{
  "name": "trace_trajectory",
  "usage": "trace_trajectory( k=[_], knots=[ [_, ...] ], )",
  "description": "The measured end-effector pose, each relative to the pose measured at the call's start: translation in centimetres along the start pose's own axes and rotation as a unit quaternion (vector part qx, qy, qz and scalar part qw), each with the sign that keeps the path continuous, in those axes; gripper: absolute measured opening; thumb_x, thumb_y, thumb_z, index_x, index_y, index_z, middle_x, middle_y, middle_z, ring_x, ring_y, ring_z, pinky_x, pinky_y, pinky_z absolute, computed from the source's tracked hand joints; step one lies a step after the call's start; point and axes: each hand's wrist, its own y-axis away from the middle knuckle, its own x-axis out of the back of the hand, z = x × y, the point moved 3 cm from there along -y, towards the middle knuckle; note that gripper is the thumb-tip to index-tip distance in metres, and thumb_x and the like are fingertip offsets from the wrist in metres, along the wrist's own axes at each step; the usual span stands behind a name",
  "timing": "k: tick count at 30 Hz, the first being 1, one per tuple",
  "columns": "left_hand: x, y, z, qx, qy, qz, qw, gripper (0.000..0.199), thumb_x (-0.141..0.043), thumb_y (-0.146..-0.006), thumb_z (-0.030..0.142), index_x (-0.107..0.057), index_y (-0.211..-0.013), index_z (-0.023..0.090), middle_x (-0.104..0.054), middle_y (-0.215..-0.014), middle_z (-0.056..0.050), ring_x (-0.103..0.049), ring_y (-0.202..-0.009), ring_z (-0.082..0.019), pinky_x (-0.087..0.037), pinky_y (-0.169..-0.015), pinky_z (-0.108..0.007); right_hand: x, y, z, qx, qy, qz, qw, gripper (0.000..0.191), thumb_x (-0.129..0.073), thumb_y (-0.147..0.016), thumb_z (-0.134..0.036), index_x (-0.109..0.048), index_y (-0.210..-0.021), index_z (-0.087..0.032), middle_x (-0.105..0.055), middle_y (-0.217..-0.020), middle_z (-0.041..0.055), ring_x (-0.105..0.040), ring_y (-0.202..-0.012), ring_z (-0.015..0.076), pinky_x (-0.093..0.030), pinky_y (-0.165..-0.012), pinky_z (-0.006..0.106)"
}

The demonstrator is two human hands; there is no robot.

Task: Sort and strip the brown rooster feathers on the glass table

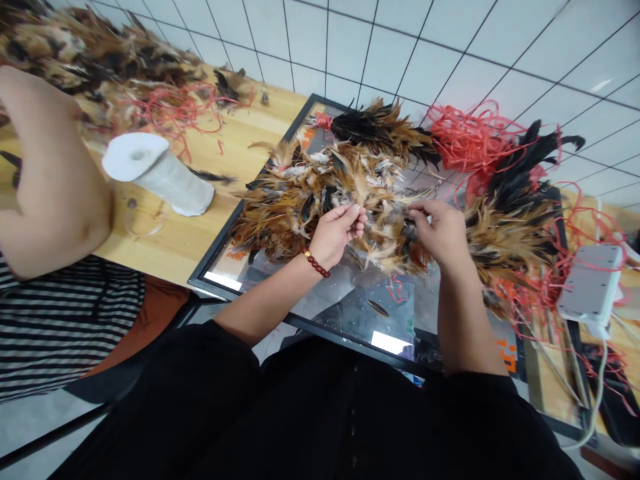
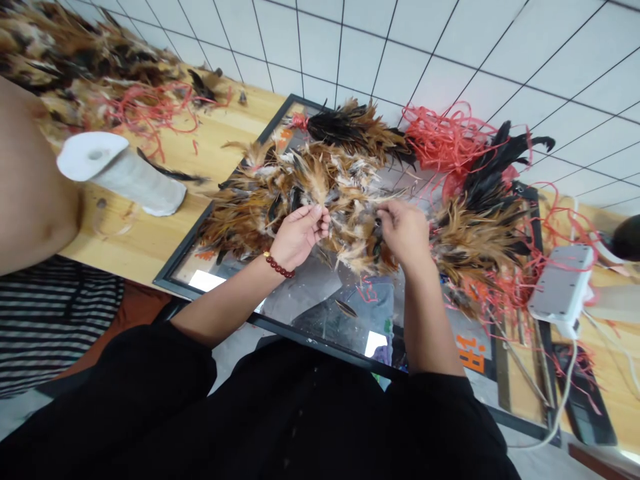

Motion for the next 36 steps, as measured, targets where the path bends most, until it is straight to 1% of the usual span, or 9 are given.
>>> trace_trajectory(
  k=[4,11,17,19,22,26,29,33,36],
  knots=[
    [0.0,0.1,-0.3,0.003,0.001,-0.003,1.0,0.017,-0.069,-0.09,0.024,-0.064,-0.077,0.014,-0.064,-0.067,0.003,-0.055,-0.057,-0.003,-0.046,-0.061,-0.018,-2.2,-3.3,2.5,-0.04,0.101,0.017,0.994,0.034,-0.049,-0.089,-0.022,-0.078,-0.105,-0.017,-0.075,-0.105,0.0168,-0.067,-0.097,0.0319,-0.047,-0.084,0.043],
    [0.0,0.1,0.1,0.001,0.018,0.004,1.0,0.017,-0.069,-0.09,0.021,-0.064,-0.077,0.013,-0.064,-0.065,0.003,-0.055,-0.055,-0.004,-0.045,-0.059,-0.018,-3.9,-7.1,4.4,-0.043,0.139,-0.092,0.985,0.022,-0.061,-0.079,-0.02,-0.078,-0.093,-0.019,-0.074,-0.104,0.0143,-0.064,-0.098,0.0306,-0.047,-0.084,0.04],
    [0.0,0.0,0.4,-0.006,0.041,0.016,0.999,0.018,-0.064,-0.093,0.018,-0.065,-0.076,0.013,-0.064,-0.065,0.003,-0.055,-0.054,-0.003,-0.044,-0.058,-0.017,0.1,-6.1,6.2,-0.092,0.065,0.101,0.989,0.023,-0.054,-0.084,-0.022,-0.072,-0.098,-0.019,-0.072,-0.096,0.0129,-0.065,-0.09,0.0292,-0.048,-0.085,0.043],
    [0.0,0.1,0.4,-0.009,0.046,0.018,0.999,0.019,-0.062,-0.094,0.017,-0.065,-0.076,0.013,-0.063,-0.064,0.003,-0.055,-0.054,-0.004,-0.044,-0.058,-0.017,1.1,-5.4,5.7,-0.066,0.065,0.11,0.99,0.022,-0.058,-0.082,-0.024,-0.072,-0.098,-0.019,-0.071,-0.103,0.0149,-0.065,-0.093,0.0299,-0.048,-0.087,0.045],
    [0.0,0.1,0.4,-0.01,0.046,0.024,0.999,0.017,-0.067,-0.091,0.018,-0.065,-0.075,0.013,-0.063,-0.064,0.003,-0.055,-0.055,-0.004,-0.044,-0.057,-0.018,1.4,-3.9,3.4,-0.013,0.022,0.035,0.999,0.016,-0.061,-0.081,-0.026,-0.074,-0.09,-0.02,-0.073,-0.094,0.0118,-0.066,-0.087,0.0273,-0.05,-0.085,0.042],
    [0.0,0.0,0.3,-0.017,0.043,0.032,0.998,0.016,-0.07,-0.09,0.02,-0.065,-0.076,0.013,-0.063,-0.064,0.003,-0.054,-0.055,-0.004,-0.043,-0.057,-0.017,-0.2,-1.1,-1.4,0.092,-0.062,-0.068,0.991,0.014,-0.063,-0.084,-0.03,-0.074,-0.08,-0.022,-0.074,-0.084,0.0057,-0.067,-0.081,0.0228,-0.049,-0.081,0.037],
    [0.1,-0.2,0.3,-0.028,0.035,0.04,0.998,0.017,-0.07,-0.09,0.021,-0.065,-0.075,0.014,-0.062,-0.064,0.003,-0.053,-0.055,-0.003,-0.043,-0.057,-0.017,-2.3,0.0,-3.6,0.105,-0.05,-0.071,0.991,0.02,-0.065,-0.086,-0.036,-0.075,-0.089,-0.02,-0.073,-0.09,0.0094,-0.066,-0.086,0.0254,-0.049,-0.082,0.039],
    [0.3,-0.4,0.2,-0.044,0.017,0.044,0.998,0.016,-0.071,-0.089,0.022,-0.066,-0.075,0.014,-0.063,-0.065,0.003,-0.053,-0.055,-0.003,-0.043,-0.058,-0.017,-4.0,0.1,-3.8,0.095,0.014,-0.085,0.992,0.017,-0.061,-0.085,-0.027,-0.075,-0.087,-0.018,-0.072,-0.096,0.0134,-0.064,-0.093,0.0295,-0.047,-0.085,0.043],
    [0.5,-0.5,0.2,-0.057,0.013,0.043,0.997,0.016,-0.068,-0.09,0.02,-0.066,-0.075,0.015,-0.064,-0.065,0.003,-0.054,-0.055,-0.004,-0.043,-0.058,-0.017,-1.9,0.1,-2.8,0.081,-0.022,-0.092,0.992,0.018,-0.055,-0.086,-0.022,-0.072,-0.082,-0.019,-0.072,-0.085,0.0097,-0.063,-0.079,0.0245,-0.046,-0.077,0.038]
  ],
)
